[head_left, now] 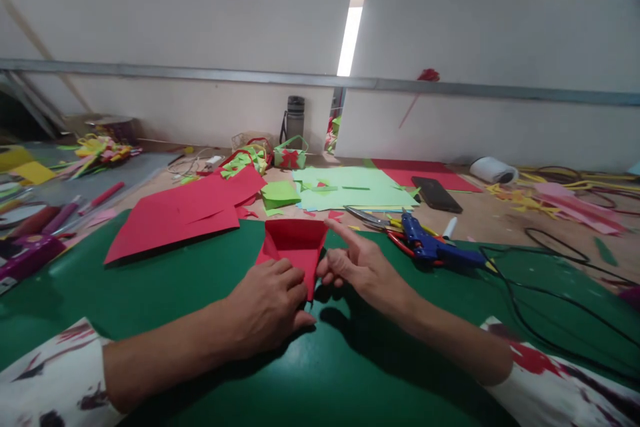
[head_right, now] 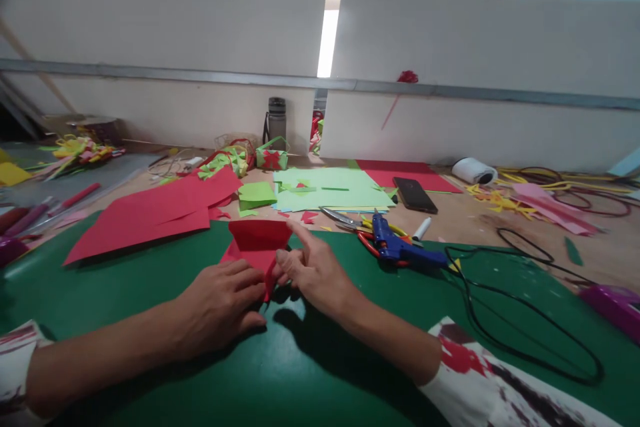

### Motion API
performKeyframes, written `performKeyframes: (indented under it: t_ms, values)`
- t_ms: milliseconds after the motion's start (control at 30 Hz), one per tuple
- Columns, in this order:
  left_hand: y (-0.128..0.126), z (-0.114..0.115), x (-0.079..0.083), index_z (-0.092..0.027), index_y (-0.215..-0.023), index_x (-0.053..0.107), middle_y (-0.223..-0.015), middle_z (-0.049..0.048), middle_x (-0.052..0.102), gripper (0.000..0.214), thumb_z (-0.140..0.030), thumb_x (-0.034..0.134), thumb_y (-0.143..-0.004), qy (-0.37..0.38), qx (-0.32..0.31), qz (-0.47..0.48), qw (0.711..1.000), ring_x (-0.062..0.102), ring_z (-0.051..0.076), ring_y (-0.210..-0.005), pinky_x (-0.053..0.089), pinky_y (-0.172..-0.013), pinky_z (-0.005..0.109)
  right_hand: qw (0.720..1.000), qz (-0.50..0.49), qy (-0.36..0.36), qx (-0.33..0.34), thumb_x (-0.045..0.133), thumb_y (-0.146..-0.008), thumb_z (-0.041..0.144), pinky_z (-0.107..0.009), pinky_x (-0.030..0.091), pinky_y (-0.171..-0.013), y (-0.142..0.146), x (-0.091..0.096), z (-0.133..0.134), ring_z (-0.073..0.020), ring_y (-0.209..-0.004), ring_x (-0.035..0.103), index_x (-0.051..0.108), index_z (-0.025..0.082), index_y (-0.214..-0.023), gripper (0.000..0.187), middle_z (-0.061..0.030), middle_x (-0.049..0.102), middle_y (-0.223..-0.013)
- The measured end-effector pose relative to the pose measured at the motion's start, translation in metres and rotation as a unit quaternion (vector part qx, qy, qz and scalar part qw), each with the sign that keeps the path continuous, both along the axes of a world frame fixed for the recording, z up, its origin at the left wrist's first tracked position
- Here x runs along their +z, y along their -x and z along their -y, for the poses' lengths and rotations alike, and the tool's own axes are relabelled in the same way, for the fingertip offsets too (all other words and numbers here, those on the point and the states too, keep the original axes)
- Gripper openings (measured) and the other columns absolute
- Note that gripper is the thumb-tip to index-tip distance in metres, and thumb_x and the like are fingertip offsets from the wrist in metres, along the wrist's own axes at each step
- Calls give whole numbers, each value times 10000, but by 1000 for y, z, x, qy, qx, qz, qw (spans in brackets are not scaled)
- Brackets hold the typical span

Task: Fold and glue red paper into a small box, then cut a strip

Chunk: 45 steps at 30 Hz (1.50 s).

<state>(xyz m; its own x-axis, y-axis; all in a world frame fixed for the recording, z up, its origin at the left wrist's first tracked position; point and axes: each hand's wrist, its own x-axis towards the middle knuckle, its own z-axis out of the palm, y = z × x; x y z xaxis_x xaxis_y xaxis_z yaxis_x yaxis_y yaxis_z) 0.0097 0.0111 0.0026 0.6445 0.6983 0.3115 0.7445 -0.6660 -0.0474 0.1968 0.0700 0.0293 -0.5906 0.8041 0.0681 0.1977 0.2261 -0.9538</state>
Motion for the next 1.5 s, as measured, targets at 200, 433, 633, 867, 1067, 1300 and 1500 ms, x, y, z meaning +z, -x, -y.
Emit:
performKeyframes:
  t_ms: [200, 433, 633, 867, 1067, 1300, 1500]
  values:
    - [9, -3, -4, -155, -756, 614, -802, 48, 641, 266, -365, 534, -897, 24, 2, 17, 1000, 576, 213, -733, 469, -633, 323, 934, 50, -344, 88, 479, -919, 215, -319, 489, -809, -25, -6, -12, -175, -879, 637, 597, 178, -880, 131, -77, 685, -905]
    - [14, 0, -8, -147, -788, 619, -789, 64, 646, 261, -299, 464, -932, -5, -25, 51, 998, 596, 213, -736, 491, -652, 324, 836, 151, -479, 221, 442, -841, 42, -419, 423, -978, -20, -23, -21, -210, -1108, 550, 557, 135, -1165, 357, -135, 616, -1205]
    - [17, 3, -3, -140, -693, 583, -679, 39, 599, 320, -218, 415, -954, -11, -58, 89, 994, 555, 173, -642, 457, -575, 287, 821, 208, -484, 221, 445, -794, 17, -414, 446, -916, -18, -27, -21, -214, -1045, 545, 573, 144, -1160, 407, -130, 608, -1158]
    - [26, 4, -2, -145, -601, 536, -623, 43, 562, 352, -236, 472, -935, -13, -71, 105, 992, 550, 169, -615, 428, -507, 272, 807, 214, -493, 243, 420, -830, 41, -421, 427, -907, -21, -28, -22, -230, -1067, 515, 609, 186, -1115, 371, -124, 593, -1153]
    - [33, 3, 0, -120, -758, 601, -782, 89, 644, 157, -172, 545, -895, -55, -100, 108, 988, 604, 208, -823, 509, -766, 333, 797, 219, -509, 238, 381, -892, 70, -401, 434, -883, -20, -26, -20, -229, -1060, 511, 608, 192, -1103, 332, -115, 603, -1136]
    - [22, 1, -3, -131, -835, 631, -827, 87, 650, 209, -187, 458, -937, -32, -74, 55, 995, 565, 215, -797, 494, -690, 345, 695, 270, -614, 260, 338, -946, 99, -379, 458, -705, -9, -11, -9, -247, -869, 588, 628, 46, -1000, 299, -169, 651, -922]
    - [17, -4, -2, -146, -731, 611, -738, 56, 614, 298, -234, 426, -948, 21, -44, 76, 996, 528, 181, -716, 453, -656, 309, 611, 276, -692, 267, 430, -903, 82, -345, 369, -564, 2, -9, -8, -204, -664, 555, 636, 74, -865, 209, -118, 627, -762]
